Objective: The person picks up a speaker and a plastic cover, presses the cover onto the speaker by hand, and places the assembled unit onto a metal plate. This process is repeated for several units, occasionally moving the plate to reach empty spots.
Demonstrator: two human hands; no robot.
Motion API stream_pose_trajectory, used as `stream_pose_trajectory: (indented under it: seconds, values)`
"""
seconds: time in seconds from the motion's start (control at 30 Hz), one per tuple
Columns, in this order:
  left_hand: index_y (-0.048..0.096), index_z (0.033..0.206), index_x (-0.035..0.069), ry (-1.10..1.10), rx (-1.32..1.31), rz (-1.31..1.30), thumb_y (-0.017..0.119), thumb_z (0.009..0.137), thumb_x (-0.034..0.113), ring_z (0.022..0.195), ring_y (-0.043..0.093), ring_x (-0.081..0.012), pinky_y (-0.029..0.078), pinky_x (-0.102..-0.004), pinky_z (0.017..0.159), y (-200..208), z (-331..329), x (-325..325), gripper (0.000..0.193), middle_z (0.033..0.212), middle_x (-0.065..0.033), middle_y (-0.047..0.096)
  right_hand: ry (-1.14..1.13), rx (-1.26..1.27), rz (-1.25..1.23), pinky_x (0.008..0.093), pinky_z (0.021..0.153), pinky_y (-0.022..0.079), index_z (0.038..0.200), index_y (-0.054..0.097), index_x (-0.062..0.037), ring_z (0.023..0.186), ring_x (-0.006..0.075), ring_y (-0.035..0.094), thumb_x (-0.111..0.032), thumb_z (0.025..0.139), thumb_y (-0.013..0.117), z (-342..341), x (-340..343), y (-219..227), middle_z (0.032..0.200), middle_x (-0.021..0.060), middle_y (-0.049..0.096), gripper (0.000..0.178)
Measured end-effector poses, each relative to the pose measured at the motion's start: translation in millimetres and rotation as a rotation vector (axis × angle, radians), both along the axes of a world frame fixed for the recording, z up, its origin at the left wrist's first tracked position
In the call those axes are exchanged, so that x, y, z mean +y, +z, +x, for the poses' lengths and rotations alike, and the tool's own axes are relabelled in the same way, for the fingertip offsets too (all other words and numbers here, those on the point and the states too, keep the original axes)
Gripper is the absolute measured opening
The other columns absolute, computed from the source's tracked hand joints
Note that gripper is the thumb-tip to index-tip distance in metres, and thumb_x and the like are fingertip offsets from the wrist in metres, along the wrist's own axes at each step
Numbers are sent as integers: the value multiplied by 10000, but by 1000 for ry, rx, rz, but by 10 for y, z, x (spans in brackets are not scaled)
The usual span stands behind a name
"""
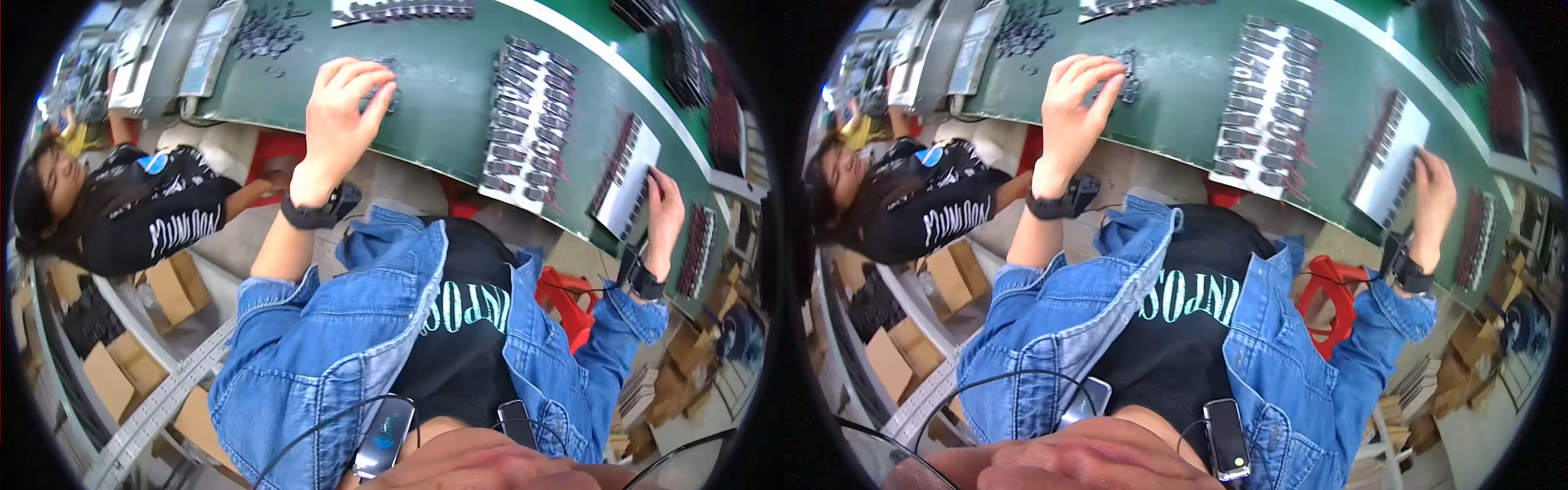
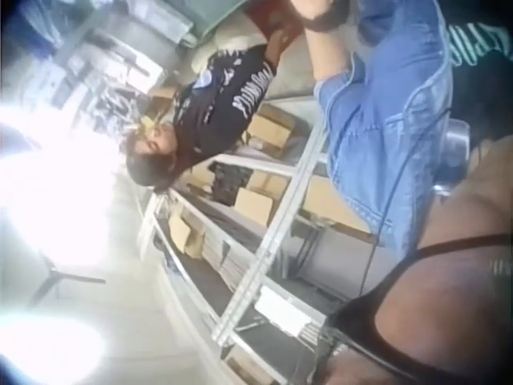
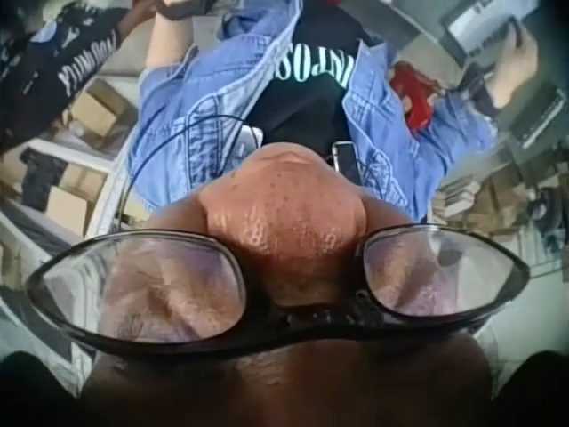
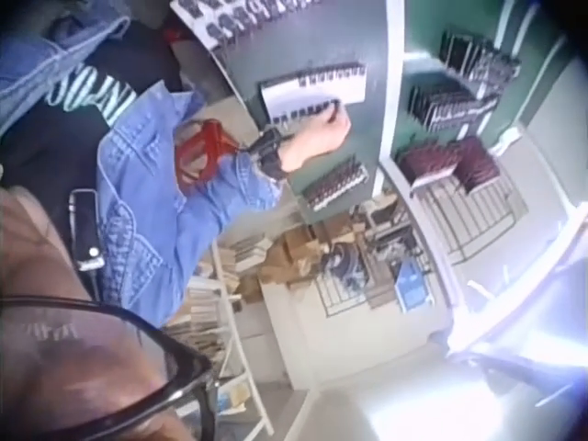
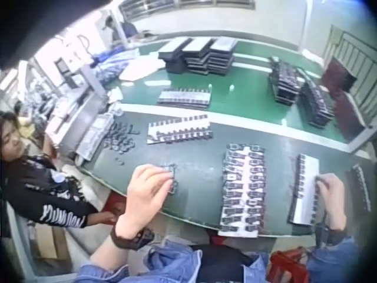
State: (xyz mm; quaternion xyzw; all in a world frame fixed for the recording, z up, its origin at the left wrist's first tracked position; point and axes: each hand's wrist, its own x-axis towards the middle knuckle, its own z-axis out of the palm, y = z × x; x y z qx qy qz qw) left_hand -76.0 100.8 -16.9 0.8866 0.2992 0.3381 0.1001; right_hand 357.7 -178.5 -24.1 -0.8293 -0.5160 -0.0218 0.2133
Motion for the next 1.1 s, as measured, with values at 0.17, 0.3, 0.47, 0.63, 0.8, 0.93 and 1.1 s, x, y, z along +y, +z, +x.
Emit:
stream_pose_trajectory:
  seconds: [0.17, 0.3, 0.47, 0.63, 0.8, 0.93, 1.1]
  values:
    - [769, 938, 95, 144, 205, 70, 756, 828, 179, 979, 614, -271, 524, -388, 850, -137, -78, 326, 139, 929, -50, 705, -103, 147, -127, 272, 846, 491, 1131, 663, -16, 914, 159, 644, -104, 958, 639, 67, 127, 11, 1004, 102, 698, 196]
    - [771, 935, 99, 216, 340, 99, 761, 822, 202, 926, 606, -256, 528, -382, 815, -144, 2, 362, 153, 870, -44, 681, -148, 209, -123, 267, 850, 489, 1103, 644, -5, 918, 158, 641, -93, 963, 640, 17, 156, 68, 1010, 96, 697, 165]
    - [770, 915, 101, 223, 341, 77, 770, 812, 216, 901, 602, -244, 531, -362, 780, -181, 105, 255, 154, 837, -41, 664, -234, 335, 351, 265, 881, 506, 1077, 641, 28, 960, 156, 654, -55, 974, 632, -258, 66, 373, 1038, 97, 700, 133]
    - [763, 918, 108, 183, 225, 35, 770, 811, 208, 921, 611, -240, 530, -370, 789, -315, 221, 200, 147, 862, -38, 674, -275, 639, 719, 267, 915, 517, 1099, 651, 47, 1008, 159, 660, -4, 979, 607, -959, 65, 624, 1068, 108, 696, 138]
    - [744, 952, 94, 79, 47, -65, 739, 865, 156, 831, 674, -234, 542, -314, 714, -43, 415, 20, 107, 899, -56, 718, -94, 895, 493, 281, 915, 521, 1111, 662, 28, 1002, 161, 660, 32, 968, 586, -1537, 193, 640, 1080, 107, 699, 162]
    - [729, 1040, 78, -187, -116, -460, 712, 909, 125, 740, 705, -198, 540, -263, 649, 333, 645, -324, 140, 904, -78, 741, 119, 1045, 398, 288, 901, 539, 1103, 660, 31, 982, 152, 666, 37, 950, 606, -1821, 479, 660, 1068, 100, 697, 162]
    - [720, 1142, 51, -458, -190, -973, 715, 924, 123, 774, 685, -82, 543, -235, 678, 450, 926, -654, 230, 911, -44, 748, 139, 1325, 279, 277, 890, 548, 1104, 659, 32, 980, 140, 667, 11, 945, 634, -1907, 727, 609, 1143, 112, 664, 162]
